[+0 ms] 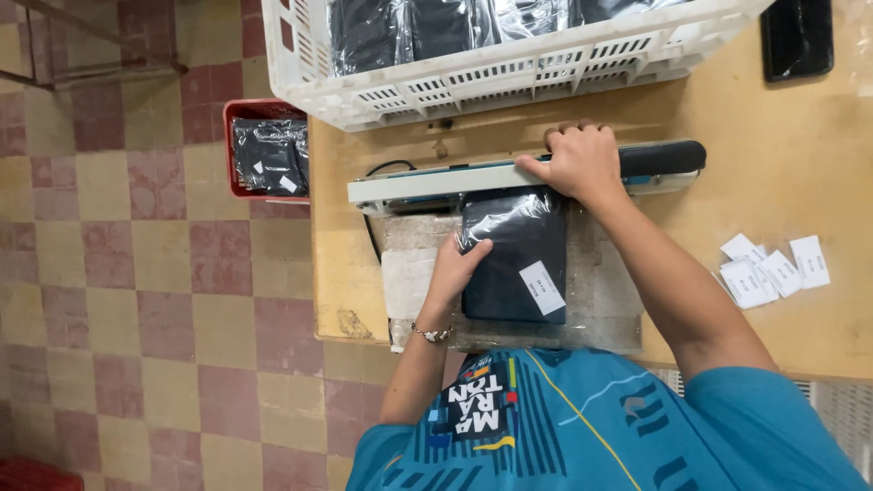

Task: The person repeatedly places black folded items into clear plastic bags, inserts small white labels, and uses a handheld heat sealer to close the bags. Sealed packages are moved into a white basket on the table.

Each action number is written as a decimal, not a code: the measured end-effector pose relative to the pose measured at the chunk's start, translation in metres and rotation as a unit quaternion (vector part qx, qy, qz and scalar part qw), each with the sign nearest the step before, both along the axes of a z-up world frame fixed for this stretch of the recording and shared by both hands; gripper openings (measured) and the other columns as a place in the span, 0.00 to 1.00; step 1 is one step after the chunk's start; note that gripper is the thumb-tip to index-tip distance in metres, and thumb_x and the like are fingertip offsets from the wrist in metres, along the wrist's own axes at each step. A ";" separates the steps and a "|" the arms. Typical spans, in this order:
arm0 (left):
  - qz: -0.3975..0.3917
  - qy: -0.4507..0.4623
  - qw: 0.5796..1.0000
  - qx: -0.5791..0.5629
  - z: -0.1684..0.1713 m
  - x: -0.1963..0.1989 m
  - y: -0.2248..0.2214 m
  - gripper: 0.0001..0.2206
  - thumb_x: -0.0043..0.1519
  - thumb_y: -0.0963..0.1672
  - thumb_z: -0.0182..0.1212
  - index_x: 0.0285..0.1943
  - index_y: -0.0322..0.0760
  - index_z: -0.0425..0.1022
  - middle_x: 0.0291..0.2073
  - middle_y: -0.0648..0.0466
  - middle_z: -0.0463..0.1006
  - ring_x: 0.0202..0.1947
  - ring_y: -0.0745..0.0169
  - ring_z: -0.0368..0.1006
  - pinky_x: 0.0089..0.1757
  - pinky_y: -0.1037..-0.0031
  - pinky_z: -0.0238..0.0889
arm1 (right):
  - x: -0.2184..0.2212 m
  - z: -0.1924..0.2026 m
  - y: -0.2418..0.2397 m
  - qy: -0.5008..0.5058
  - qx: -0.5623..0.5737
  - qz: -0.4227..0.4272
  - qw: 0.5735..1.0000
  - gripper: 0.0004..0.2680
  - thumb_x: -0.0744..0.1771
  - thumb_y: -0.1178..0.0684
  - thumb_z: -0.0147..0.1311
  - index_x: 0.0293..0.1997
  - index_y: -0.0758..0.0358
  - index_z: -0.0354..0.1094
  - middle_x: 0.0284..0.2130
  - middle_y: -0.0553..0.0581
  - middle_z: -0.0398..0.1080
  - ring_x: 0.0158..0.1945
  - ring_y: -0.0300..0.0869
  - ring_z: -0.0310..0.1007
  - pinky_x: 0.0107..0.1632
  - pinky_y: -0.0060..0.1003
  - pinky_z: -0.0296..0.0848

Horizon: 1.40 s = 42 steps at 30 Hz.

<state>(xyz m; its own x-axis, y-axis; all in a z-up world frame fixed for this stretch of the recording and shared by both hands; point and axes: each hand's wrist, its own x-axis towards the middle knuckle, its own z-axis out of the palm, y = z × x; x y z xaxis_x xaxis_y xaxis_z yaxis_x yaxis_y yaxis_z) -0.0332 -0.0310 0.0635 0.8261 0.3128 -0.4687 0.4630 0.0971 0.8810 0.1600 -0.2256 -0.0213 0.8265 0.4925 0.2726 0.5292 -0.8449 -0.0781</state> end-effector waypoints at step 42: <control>-0.022 0.038 0.997 -0.058 -0.020 0.001 0.025 0.19 0.54 0.41 0.75 0.49 0.31 0.70 0.34 0.49 0.82 0.33 0.64 0.76 0.33 0.72 0.74 | 0.001 0.003 -0.001 0.021 -0.011 -0.001 1.000 0.27 0.67 0.16 0.40 0.32 0.48 0.72 0.31 0.53 0.74 0.42 0.51 0.75 0.42 0.48 0.66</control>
